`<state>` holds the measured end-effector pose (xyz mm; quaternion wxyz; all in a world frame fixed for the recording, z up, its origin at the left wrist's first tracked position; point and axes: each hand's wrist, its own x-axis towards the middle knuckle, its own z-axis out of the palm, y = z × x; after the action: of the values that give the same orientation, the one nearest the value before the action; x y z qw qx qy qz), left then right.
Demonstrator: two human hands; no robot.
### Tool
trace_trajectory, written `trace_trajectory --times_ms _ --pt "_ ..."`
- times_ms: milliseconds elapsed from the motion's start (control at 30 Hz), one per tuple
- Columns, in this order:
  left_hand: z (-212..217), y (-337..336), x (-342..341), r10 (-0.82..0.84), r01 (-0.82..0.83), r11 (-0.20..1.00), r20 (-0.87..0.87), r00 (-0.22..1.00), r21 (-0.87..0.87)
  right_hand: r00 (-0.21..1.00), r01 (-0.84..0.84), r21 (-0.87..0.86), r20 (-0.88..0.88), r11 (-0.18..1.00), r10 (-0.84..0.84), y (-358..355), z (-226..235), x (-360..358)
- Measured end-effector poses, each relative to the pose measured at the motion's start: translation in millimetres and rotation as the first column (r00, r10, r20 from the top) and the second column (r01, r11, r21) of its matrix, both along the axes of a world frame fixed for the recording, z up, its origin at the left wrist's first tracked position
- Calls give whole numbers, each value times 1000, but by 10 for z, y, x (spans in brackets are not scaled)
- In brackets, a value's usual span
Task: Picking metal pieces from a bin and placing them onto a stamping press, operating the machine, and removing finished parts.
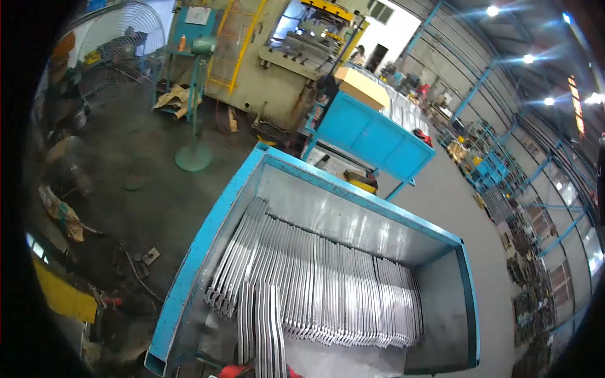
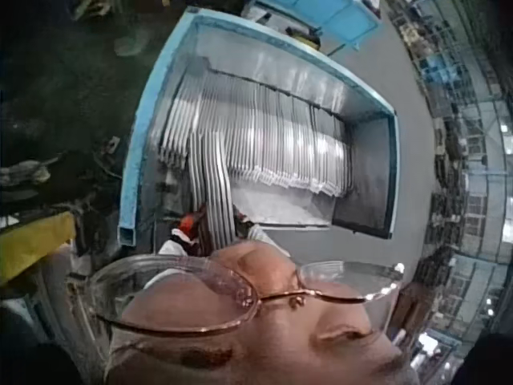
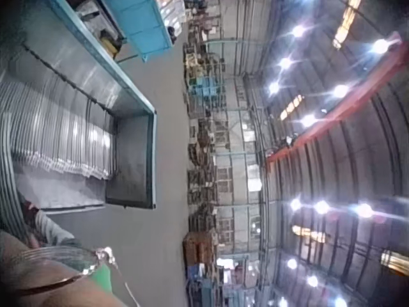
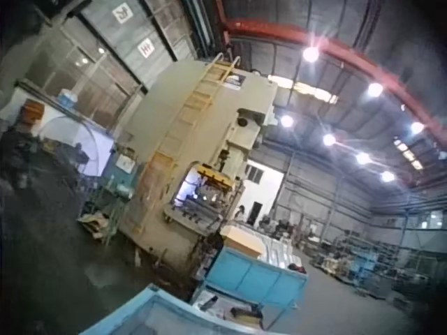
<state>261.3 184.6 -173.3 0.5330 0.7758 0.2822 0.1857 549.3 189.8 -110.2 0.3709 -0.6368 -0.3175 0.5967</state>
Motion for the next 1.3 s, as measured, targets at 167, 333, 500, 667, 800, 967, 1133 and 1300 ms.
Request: trace_trajectory --times_ms 167,333,500,667,800,967,1133,1300 --pt "-89 -67 -32 56 -62 993 53 997 101 1000 28 10 12 1000 -28 -217 176 -133" --pt "-688 -318 189 2 5 968 -30 1000 251 1000 15 45 2 999 -15 -566 409 -262" --pt "1440 -259 543 330 -160 674 99 939 -721 1000 2 235 1 972 -2 -1189 724 -204" --pt "2313 -630 304 388 -1 535 245 888 -845 960 70 219 -281 973 -6 -1375 1261 -94" --pt "2198 -1052 84 594 -100 488 246 766 -867 976 -64 172 -195 983 98 -1434 1759 -361" --pt "2947 -1562 -226 665 -289 608 275 694 -740 895 -420 432 50 798 444 -1415 2079 -625" --pt "3081 -1898 -809 717 164 496 508 477 -853 792 -609 323 200 724 577 -1323 1861 -1251" --pt "3274 -2499 -1621 733 -472 634 283 618 -613 531 -842 468 630 268 567 -1547 1851 -1941"
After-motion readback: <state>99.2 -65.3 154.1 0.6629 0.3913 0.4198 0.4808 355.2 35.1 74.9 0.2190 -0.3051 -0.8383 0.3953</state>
